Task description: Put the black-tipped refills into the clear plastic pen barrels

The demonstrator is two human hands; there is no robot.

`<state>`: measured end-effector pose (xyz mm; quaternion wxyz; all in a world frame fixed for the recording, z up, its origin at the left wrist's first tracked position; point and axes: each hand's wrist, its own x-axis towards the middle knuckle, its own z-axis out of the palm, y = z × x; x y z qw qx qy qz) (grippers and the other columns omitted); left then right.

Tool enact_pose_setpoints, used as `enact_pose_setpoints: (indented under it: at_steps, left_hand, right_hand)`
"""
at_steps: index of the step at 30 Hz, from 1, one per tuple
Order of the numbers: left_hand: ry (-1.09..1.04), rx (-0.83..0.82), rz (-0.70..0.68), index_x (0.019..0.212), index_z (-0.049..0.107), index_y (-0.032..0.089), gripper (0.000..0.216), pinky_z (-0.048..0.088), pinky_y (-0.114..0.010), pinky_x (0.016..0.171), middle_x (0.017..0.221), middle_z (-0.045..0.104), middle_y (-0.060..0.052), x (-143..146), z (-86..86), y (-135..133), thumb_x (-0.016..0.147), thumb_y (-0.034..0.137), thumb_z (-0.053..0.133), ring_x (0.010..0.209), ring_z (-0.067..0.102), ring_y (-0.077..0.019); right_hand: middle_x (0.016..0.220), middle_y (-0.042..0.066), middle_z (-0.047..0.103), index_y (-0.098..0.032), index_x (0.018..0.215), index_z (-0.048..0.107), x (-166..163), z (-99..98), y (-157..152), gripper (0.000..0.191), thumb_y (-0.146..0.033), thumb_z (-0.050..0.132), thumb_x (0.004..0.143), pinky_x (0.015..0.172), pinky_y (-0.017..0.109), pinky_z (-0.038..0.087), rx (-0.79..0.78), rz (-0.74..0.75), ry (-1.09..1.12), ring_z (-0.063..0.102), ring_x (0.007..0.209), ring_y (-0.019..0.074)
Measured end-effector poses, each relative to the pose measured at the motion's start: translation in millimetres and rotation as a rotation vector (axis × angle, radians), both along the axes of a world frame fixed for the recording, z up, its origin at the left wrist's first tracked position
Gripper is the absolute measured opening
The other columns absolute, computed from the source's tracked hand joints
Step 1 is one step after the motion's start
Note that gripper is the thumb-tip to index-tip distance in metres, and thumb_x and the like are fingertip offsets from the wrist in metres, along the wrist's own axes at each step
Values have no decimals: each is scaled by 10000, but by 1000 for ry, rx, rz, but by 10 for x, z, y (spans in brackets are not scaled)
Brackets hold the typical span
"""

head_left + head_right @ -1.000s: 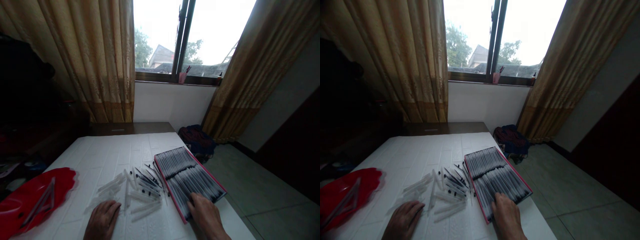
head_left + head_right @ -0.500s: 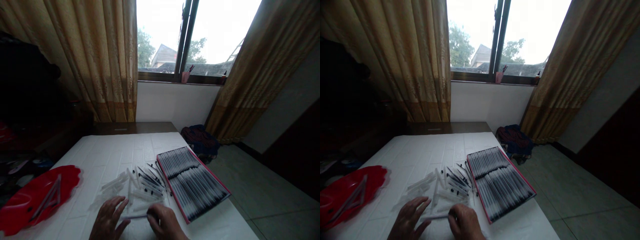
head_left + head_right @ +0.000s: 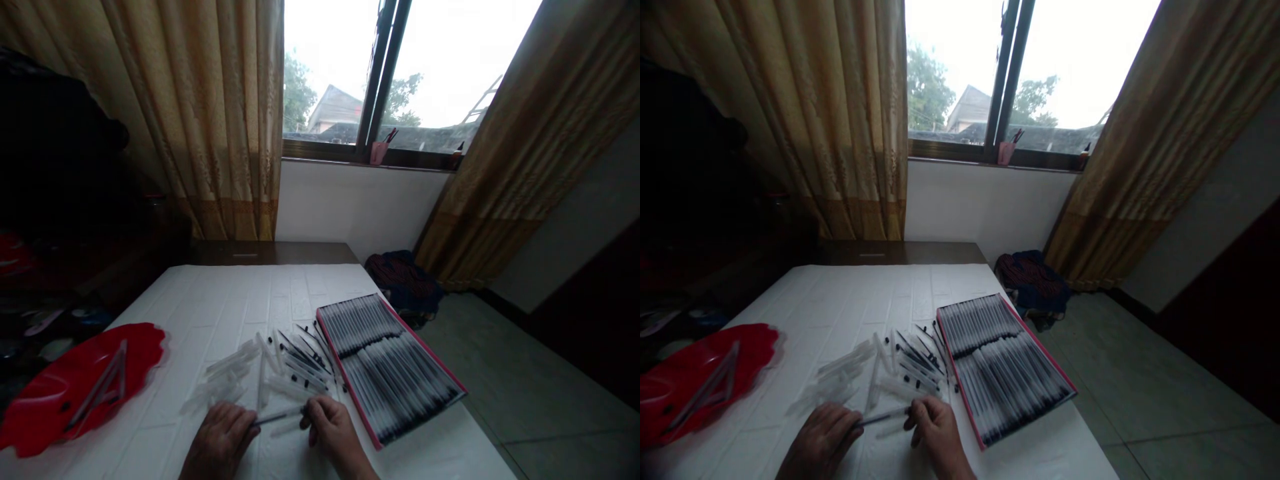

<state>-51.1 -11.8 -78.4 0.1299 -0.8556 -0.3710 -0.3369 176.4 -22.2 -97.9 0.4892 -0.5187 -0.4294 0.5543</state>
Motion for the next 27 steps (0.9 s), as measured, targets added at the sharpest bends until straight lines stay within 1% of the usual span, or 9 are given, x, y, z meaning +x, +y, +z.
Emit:
enact_pose_setpoints:
  at_steps: [3, 8, 12, 16, 18, 20, 22, 24, 27]
  left_hand:
    - [-3, -6, -3, 865, 604, 241, 245, 451, -271, 697, 717, 650, 24, 11, 16, -3, 953, 355, 406, 666, 611, -137]
    - [9, -43, -29, 852, 598, 245, 251, 447, -268, 670, 694, 631, 26, 25, 27, 0, 957, 341, 392, 638, 593, -136]
    - [15, -51, -34, 840, 596, 244, 264, 448, -271, 665, 680, 625, 25, 34, 34, 5, 960, 341, 381, 630, 589, -139]
    - [8, -53, -48, 830, 588, 238, 270, 446, -267, 651, 670, 626, 28, 33, 39, -2, 963, 337, 375, 616, 588, -136]
    - [-1, -52, -48, 838, 589, 238, 265, 450, -265, 659, 682, 633, 27, 26, 33, -3, 962, 339, 378, 629, 596, -135]
    - [-2, -56, -53, 844, 591, 240, 252, 456, -264, 672, 689, 636, 27, 18, 18, 2, 958, 342, 390, 640, 604, -134]
    - [-3, -67, -56, 847, 593, 242, 247, 462, -266, 685, 688, 636, 30, 11, -5, 10, 955, 341, 395, 642, 609, -134]
    - [-7, -81, -54, 842, 595, 246, 251, 465, -269, 692, 682, 634, 32, 8, -32, 18, 956, 338, 391, 635, 610, -132]
    - [-18, -78, -45, 851, 597, 243, 249, 466, -275, 704, 696, 640, 28, 9, -56, 20, 957, 335, 392, 650, 616, -134]
  right_hand:
    - [515, 7, 625, -162, 594, 597, -27, -18, -10, 535, -690, 588, 675, 385, 190, 343, 14, -20, -56, 476, 366, 86]
    - [555, 18, 644, -167, 626, 629, 7, 24, -70, 452, -596, 575, 759, 440, 207, 397, 93, -7, -154, 533, 425, 109]
    - [616, 29, 657, -171, 697, 659, 39, 42, -95, 366, -512, 577, 800, 499, 228, 441, 161, 12, -183, 577, 494, 133]
    - [666, 37, 673, -176, 810, 688, 59, 37, -96, 274, -442, 626, 783, 539, 249, 480, 211, 11, -149, 608, 549, 156]
    - [697, 45, 682, -186, 829, 704, 76, 52, -94, 223, -394, 638, 784, 575, 260, 499, 285, 5, -171, 627, 598, 169]
    - [735, 53, 693, -204, 824, 720, 98, 75, -95, 168, -337, 617, 810, 648, 277, 512, 402, 6, -223, 645, 678, 182]
    - [784, 62, 703, -222, 821, 729, 115, 89, -99, 165, -306, 588, 835, 717, 293, 513, 495, 1, -266, 654, 763, 193]
    - [822, 70, 711, -226, 862, 729, 120, 79, -104, 176, -337, 595, 832, 701, 286, 519, 489, -20, -282, 657, 782, 197]
    - [784, 68, 715, -199, 994, 697, 108, 36, -112, 341, -468, 598, 809, 562, 253, 518, 336, -14, -264, 654, 646, 178]
